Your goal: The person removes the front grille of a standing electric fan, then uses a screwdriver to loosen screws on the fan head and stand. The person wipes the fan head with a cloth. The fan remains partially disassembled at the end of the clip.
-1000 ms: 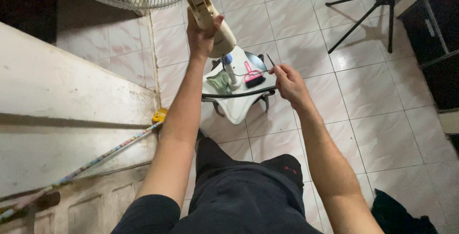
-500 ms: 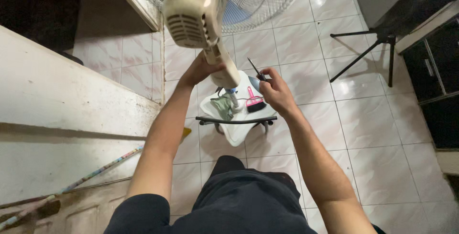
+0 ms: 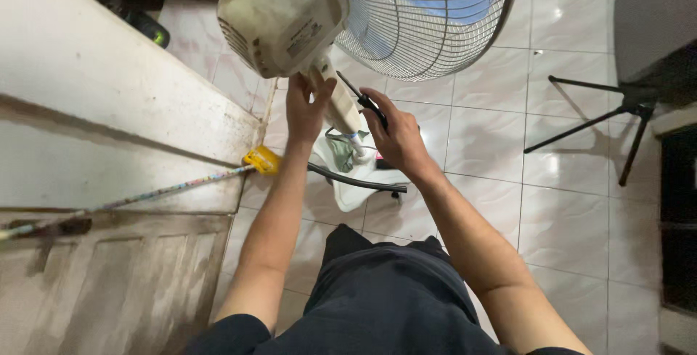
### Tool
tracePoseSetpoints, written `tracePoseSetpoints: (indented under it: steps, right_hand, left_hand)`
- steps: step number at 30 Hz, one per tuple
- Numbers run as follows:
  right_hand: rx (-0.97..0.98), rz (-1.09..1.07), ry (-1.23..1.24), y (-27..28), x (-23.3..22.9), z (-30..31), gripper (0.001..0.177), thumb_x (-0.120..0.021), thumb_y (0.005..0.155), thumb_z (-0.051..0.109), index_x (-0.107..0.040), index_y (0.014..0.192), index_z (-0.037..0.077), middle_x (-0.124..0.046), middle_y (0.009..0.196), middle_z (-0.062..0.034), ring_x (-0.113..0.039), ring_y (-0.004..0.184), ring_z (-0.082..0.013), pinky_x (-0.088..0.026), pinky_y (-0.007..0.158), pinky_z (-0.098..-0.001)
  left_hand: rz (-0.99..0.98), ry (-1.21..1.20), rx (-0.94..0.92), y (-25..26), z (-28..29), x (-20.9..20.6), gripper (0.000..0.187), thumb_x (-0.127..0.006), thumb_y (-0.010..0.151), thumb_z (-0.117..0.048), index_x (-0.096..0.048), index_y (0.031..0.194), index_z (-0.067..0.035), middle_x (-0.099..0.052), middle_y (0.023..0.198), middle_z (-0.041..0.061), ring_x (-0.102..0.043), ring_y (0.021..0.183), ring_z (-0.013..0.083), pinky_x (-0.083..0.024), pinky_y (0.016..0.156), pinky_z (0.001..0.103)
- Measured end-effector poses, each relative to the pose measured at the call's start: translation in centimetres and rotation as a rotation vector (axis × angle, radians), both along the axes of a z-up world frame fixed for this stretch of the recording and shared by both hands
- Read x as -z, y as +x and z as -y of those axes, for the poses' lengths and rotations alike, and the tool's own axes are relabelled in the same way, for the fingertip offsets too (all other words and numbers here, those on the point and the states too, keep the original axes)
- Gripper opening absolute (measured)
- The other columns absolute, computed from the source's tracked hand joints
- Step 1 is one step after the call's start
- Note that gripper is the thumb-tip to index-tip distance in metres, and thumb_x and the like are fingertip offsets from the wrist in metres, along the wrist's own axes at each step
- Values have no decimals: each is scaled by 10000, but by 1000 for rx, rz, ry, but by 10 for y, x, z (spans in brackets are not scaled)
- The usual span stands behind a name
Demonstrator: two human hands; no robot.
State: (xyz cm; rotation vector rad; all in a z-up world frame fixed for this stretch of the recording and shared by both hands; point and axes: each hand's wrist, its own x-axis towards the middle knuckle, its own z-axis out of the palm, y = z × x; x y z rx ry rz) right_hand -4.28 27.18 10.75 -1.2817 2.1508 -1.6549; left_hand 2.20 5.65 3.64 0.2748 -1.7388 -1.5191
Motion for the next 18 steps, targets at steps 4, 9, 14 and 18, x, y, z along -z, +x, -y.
tracePoseSetpoints:
  steps: [4,9,14,18]
  right_hand:
    - [-77,-33,-33,-12,1,7,369,-627,1037,155,-573,1401,138,-676,764,-150,-614,561,-265,-477,568,-363]
    - [-124,28,-11,-23,6,10,357,-616,1038,167,-588,1392,127,-609,696,-147,-529,524,-233,-445,542,-357]
    - [-114,83,-16,-29,11,12,324,-602,1050,186,-609,1364,107,-601,686,-133,-507,553,-192,-449,558,-340]
    - [-126,81,-48,-29,13,11,342,-597,1028,196,-610,1357,101,-639,728,-133,-546,555,-189,-471,568,-332]
  left_hand:
    - [112,-31,-276,-10,-23,-3,547,-736,998,-196,-496,1446,8,-671,1282,154,-646,1146,232,-515,1003,346]
    - [-50,-76,-185,-18,-20,-5,561,-660,1038,-194,-393,1494,-4,-609,1370,160,-618,1240,211,-493,1041,348]
    - [88,-63,-271,-19,-19,0,524,-670,1030,-216,-444,1457,-12,-693,1212,171,-679,1090,221,-541,940,357]
    - [45,-107,-238,-15,-20,0,513,-655,1056,-214,-430,1467,-6,-668,1254,185,-658,1139,230,-525,972,358]
